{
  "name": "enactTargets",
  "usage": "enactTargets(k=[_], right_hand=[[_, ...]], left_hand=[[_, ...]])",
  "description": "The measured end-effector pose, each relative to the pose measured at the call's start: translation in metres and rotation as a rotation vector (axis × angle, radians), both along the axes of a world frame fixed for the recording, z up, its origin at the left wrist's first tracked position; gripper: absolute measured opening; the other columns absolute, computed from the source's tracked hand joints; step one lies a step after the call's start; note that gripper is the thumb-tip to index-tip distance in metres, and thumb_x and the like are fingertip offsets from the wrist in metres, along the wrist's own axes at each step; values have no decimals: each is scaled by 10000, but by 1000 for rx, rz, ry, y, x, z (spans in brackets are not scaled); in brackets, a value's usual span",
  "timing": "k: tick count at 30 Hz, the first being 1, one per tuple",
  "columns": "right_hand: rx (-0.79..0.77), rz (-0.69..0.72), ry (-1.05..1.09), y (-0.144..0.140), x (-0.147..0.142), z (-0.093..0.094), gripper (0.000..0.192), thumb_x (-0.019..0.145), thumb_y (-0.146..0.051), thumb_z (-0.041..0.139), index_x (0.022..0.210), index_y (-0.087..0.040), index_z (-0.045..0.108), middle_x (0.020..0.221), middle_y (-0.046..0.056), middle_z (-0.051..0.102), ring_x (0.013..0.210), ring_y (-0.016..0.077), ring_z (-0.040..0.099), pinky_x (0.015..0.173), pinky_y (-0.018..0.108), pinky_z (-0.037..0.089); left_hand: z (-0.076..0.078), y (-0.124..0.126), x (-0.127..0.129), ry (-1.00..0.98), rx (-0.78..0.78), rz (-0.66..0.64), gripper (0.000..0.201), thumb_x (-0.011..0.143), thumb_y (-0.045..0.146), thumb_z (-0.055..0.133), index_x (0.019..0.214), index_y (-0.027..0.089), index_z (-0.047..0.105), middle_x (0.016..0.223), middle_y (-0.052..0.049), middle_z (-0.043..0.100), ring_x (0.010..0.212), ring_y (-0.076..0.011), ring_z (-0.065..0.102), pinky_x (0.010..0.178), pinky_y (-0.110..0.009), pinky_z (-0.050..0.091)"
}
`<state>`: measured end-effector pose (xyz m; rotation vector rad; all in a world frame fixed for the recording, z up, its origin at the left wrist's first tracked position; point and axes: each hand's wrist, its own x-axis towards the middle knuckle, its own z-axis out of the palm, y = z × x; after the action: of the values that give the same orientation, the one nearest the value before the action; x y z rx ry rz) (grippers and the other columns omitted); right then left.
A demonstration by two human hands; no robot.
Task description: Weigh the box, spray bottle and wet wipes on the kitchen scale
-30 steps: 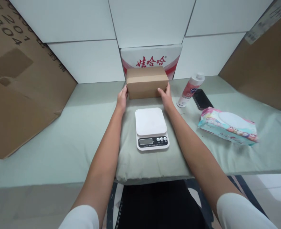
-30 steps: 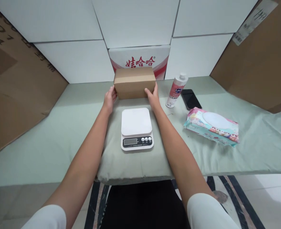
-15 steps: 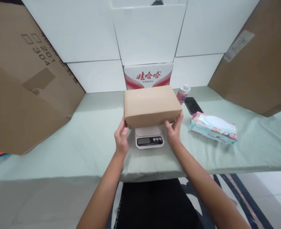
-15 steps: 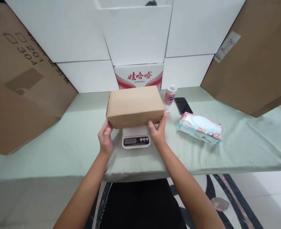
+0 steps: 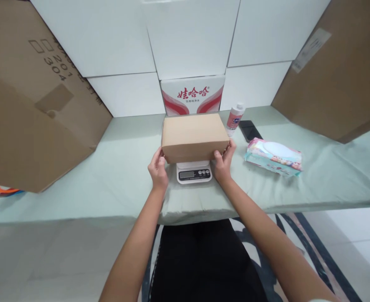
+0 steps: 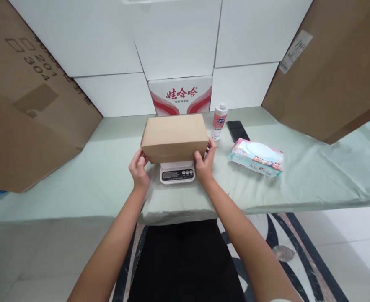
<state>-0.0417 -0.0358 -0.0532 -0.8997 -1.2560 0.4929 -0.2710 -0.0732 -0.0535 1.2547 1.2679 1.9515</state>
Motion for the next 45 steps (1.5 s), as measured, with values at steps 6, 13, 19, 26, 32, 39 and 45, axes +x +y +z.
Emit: enactTargets(k=[6, 13, 19, 26, 32, 39, 45], right_hand=[[-7, -7, -16, 1, 1, 1, 640, 929, -549, 574, 1504, -334, 391, 1451, 101, 505, 1349, 299, 522, 1195, 547, 430], [4, -37, -38, 2, 0, 4, 632, 922, -556, 539, 1496, -328, 406, 1418, 99, 498, 1302, 300, 521, 1136, 527, 457], [9, -43, -47, 0, 2, 5, 662, 925, -572, 527, 1532, -352, 384, 1407, 88, 493, 1268, 292, 534, 1117, 504, 469], [1, -71, -53, -1, 2, 6, 665, 937, -563, 507, 1548, -330, 389, 1382, 88, 532, 1226, 266, 568, 1064, 460, 500], [22, -20, -60, 1, 4, 19, 682, 928, -615, 543, 1541, -332, 445, 1383, 94, 572, 1238, 287, 588, 1063, 479, 513], [74, 116, -41, 68, 2, 56, 704, 952, -644, 545, 1569, -334, 409, 1583, 98, 478, 1451, 290, 494, 1210, 493, 442], [-91, 171, 11, 128, 0, 19, 752, 875, -639, 590, 1521, -268, 484, 1591, 124, 506, 1453, 312, 488, 1282, 580, 341]], left_hand=[[3, -1, -1, 12, 7, 16, 578, 953, 613, 574, 1319, 194, 731, 1358, -140, 745, 1308, -295, 695, 1107, -442, 576], [9, -1, -3, -26, 25, 7, 570, 939, 596, 582, 1301, 182, 727, 1330, -163, 755, 1268, -299, 721, 937, -372, 630], [12, -1, -7, -41, 16, 7, 561, 949, 592, 548, 1301, 189, 716, 1375, -173, 732, 1248, -297, 733, 872, -337, 624], [9, 0, -8, -35, 21, 3, 537, 959, 575, 539, 1259, 177, 737, 1295, -165, 770, 1190, -275, 756, 827, -310, 626], [10, 2, -9, 17, -5, -14, 577, 936, 618, 579, 1258, 173, 756, 1312, -163, 762, 1236, -297, 728, 941, -389, 631], [44, 83, -20, -115, -7, -226, 595, 894, 599, 680, 1364, 234, 696, 1486, -114, 673, 1428, -283, 611, 1179, -401, 521], [8, 156, -17, -134, -91, -245, 611, 882, 634, 667, 1316, 205, 704, 1460, -142, 686, 1420, -277, 615, 1226, -449, 476]])
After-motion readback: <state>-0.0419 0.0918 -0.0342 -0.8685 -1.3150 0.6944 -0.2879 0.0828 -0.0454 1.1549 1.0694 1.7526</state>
